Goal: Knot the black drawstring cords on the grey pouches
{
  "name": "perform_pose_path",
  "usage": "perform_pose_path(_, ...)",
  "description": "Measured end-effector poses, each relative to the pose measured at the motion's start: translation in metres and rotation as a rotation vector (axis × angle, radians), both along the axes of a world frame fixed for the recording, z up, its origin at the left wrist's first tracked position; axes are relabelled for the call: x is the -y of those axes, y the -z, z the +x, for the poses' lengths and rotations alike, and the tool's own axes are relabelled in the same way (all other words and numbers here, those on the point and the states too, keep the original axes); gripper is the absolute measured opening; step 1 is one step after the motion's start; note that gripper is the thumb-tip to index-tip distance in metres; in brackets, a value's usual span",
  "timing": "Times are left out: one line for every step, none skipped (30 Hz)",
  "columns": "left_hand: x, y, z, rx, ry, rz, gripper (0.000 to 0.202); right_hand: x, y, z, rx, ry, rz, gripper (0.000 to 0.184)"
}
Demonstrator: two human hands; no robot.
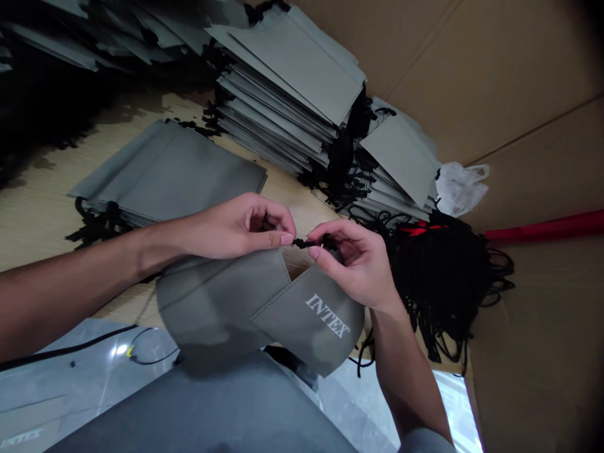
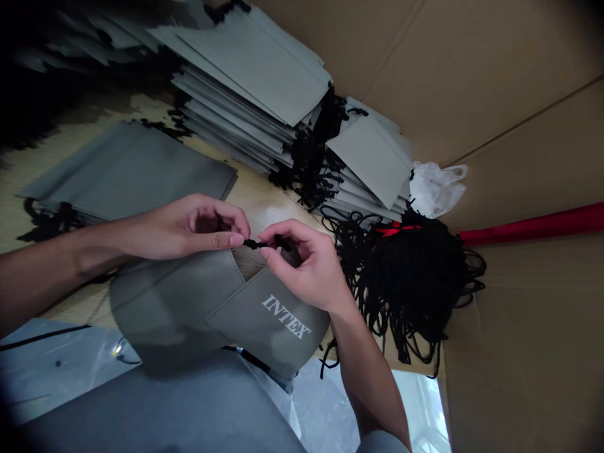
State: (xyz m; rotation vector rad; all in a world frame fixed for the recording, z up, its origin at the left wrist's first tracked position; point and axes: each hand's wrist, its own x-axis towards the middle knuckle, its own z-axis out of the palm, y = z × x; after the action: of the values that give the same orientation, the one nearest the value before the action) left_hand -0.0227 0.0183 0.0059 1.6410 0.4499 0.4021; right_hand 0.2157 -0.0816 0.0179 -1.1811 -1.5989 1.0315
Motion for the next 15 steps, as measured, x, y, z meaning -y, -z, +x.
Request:
perform_pose_path(-0.0001, 0.0006, -0.0001, -0.002, -0.002, -0.005, 0.021, 0.0004, -0.0001, 0.0002, 0.0, -0.001, -0.006, 0.014)
perform_pose_path(-0.0001, 0.0012, -0.0002, -0.003, -0.004, -0.01, 0.021, 0.0006, -0.0001, 0.0004, 0.001, 0.0, -0.015, 0.014)
perform_pose_path(-0.0001, 0.0016, -0.0002, -0.004, -0.007, -0.013, 0.022, 0.0009, 0.0001, 0.0005, 0.005, 0.001, -0.027, 0.014)
perform_pose_path(0.0001, 0.0018, -0.0002, -0.007, -0.01, -0.015, 0.022, 0.001, 0.0003, 0.0005, 0.012, 0.004, -0.039, 0.014)
perform_pose_path(0.0004, 0.0018, -0.0001, -0.01, -0.014, -0.014, 0.022, 0.0012, 0.0007, 0.0004, 0.023, 0.009, -0.053, 0.013)
perform_pose_path(0.0007, 0.0015, 0.0001, -0.013, -0.017, -0.013, 0.022, 0.0012, 0.001, 0.0003, 0.036, 0.017, -0.064, 0.011)
perform_pose_path(0.001, 0.0011, 0.0002, -0.016, -0.018, -0.011, 0.022, 0.0012, 0.0013, 0.0001, 0.049, 0.026, -0.073, 0.01)
perform_pose_path(0.0012, 0.0007, 0.0003, -0.018, -0.02, -0.008, 0.021, 0.0012, 0.0015, -0.0002, 0.062, 0.033, -0.076, 0.009)
perform_pose_path(0.0013, 0.0003, 0.0004, -0.019, -0.019, -0.002, 0.021, 0.0011, 0.0015, -0.0005, 0.073, 0.038, -0.071, 0.008)
perform_pose_path(0.0014, 0.0, 0.0004, -0.018, -0.02, 0.003, 0.02, 0.0009, 0.0014, -0.0008, 0.084, 0.042, -0.062, 0.008)
perform_pose_path(0.0014, -0.0001, 0.0003, -0.014, -0.022, 0.007, 0.02, 0.0007, 0.0011, -0.0011, 0.095, 0.048, -0.051, 0.008)
perform_pose_path(0.0013, -0.0001, 0.0002, -0.012, -0.022, 0.009, 0.019, 0.0005, 0.0007, -0.0015, 0.108, 0.057, -0.039, 0.008)
perform_pose_path(0.0011, 0.0, 0.0001, -0.008, -0.023, 0.006, 0.019, 0.0002, 0.0002, -0.0018, 0.124, 0.071, -0.028, 0.007)
perform_pose_path(0.001, 0.0002, 0.0, -0.006, -0.021, -0.001, 0.019, 0.0, -0.0004, -0.0022, 0.141, 0.088, -0.019, 0.007)
perform_pose_path(0.001, 0.0004, 0.0001, -0.004, -0.018, -0.01, 0.02, -0.0002, -0.0008, -0.0024, 0.157, 0.102, -0.012, 0.007)
